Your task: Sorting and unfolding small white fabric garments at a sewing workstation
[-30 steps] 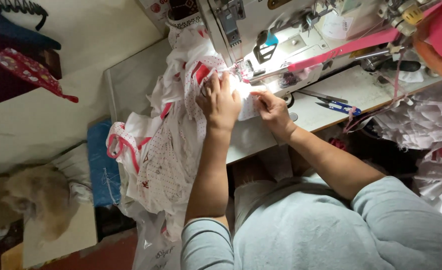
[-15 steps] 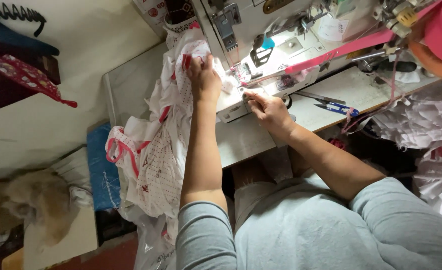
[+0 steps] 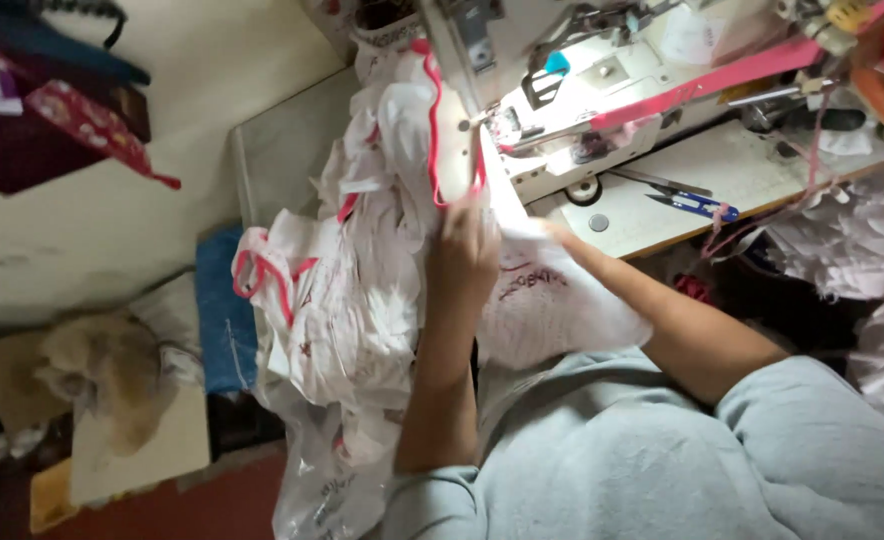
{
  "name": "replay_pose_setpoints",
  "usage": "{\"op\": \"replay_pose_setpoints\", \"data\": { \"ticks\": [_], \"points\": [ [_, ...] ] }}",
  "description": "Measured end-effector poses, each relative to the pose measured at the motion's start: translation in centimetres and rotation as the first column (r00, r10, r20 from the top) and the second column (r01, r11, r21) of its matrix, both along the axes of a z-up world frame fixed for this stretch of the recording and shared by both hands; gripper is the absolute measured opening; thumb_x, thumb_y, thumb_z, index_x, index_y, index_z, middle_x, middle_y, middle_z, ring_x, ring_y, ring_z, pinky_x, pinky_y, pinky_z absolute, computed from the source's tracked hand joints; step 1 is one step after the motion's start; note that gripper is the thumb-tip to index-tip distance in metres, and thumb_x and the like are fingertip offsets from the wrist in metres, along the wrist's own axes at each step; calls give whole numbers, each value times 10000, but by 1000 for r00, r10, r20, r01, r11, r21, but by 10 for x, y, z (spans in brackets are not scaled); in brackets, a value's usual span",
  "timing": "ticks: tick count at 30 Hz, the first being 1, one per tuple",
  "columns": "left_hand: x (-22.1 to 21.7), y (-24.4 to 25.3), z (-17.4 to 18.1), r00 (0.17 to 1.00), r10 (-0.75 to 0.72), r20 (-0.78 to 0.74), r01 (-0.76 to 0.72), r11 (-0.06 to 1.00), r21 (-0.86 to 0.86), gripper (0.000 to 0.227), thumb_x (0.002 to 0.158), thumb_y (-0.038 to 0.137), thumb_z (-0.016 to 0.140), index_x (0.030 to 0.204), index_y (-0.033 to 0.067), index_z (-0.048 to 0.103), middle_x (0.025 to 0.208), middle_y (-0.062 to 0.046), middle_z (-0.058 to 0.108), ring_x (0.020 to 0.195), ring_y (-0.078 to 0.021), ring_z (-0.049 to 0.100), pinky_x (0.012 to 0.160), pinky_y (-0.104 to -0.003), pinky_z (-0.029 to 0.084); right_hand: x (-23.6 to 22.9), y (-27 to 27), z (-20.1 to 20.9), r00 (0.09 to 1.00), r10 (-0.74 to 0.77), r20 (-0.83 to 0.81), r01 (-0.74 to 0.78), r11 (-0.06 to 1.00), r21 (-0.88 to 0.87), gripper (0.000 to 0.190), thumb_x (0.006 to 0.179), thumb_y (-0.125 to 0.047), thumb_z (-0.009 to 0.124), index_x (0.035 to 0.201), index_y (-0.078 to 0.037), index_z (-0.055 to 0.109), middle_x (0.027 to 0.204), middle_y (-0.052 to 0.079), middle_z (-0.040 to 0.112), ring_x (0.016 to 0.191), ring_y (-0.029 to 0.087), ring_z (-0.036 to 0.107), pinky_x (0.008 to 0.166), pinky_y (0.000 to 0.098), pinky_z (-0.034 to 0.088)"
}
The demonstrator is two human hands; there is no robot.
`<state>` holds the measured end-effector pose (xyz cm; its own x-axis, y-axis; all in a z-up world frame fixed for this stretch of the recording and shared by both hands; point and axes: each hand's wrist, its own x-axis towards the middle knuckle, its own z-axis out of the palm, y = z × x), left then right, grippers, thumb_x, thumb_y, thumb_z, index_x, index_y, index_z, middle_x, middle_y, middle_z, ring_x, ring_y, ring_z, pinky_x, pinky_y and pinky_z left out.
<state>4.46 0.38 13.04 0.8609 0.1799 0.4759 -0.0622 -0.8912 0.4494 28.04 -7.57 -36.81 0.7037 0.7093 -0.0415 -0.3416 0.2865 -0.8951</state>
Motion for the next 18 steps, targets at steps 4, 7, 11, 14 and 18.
{"op": "replay_pose_setpoints", "data": {
  "ticks": [4, 7, 11, 14, 18],
  "points": [
    [39, 49, -67, 962, -126, -243, 134, 991, 16, 673, 980, 410, 516, 1593, 168, 377, 1328, -206, 683, 1142, -423, 694, 1040, -581, 454, -143, -108, 323, 770, 274, 576, -134, 952, -274, 315, 1014, 0, 465, 1304, 43, 581, 943, 54, 567, 782, 61, 632, 634, 131, 474],
    [7, 63, -80, 857, -102, -505, 189, 974, 124, 633, 979, 478, 477, 1565, 245, 420, 1436, -55, 629, 1293, -222, 621, 1145, -469, 328, -109, -187, 401, 989, -1, -146, -71, 869, -490, 385, 972, -59, 605, 1333, 76, 611, 1195, 223, 662, 1066, 312, 621, 953, 370, 467],
    [-50, 51, -97, 351, -146, -925, 272, 961, -49, 321, 900, 308, 492, 1032, 142, 733, 1053, -104, 731, 981, -278, 666, 888, -453, 459, -90, -212, 501, 893, 168, 417, 236, 614, -753, 295, 934, -49, 592, 1182, -2, 745, 995, 176, 786, 773, 304, 719, 739, 392, 552],
    [-37, 27, -105, 677, -459, -575, 402, 885, -233, 249, 866, 286, 603, 975, 72, 667, 950, -133, 683, 860, -315, 635, 774, -441, 492, -109, -176, 534, 775, 467, 426, 260, 379, -888, 202, 947, -271, 632, 955, -85, 711, 824, 66, 642, 671, 205, 559, 656, 359, 441],
    [19, 16, -69, 966, -245, -87, 257, 950, 178, 717, 746, 17, 652, 1438, 155, 523, 1516, -62, 548, 1429, -265, 510, 988, -490, 496, -111, -140, 532, 738, 536, 410, 43, 569, -821, 276, 949, -298, 662, 948, -60, 801, 843, 60, 798, 733, 169, 707, 692, 325, 536]
  ]
}}
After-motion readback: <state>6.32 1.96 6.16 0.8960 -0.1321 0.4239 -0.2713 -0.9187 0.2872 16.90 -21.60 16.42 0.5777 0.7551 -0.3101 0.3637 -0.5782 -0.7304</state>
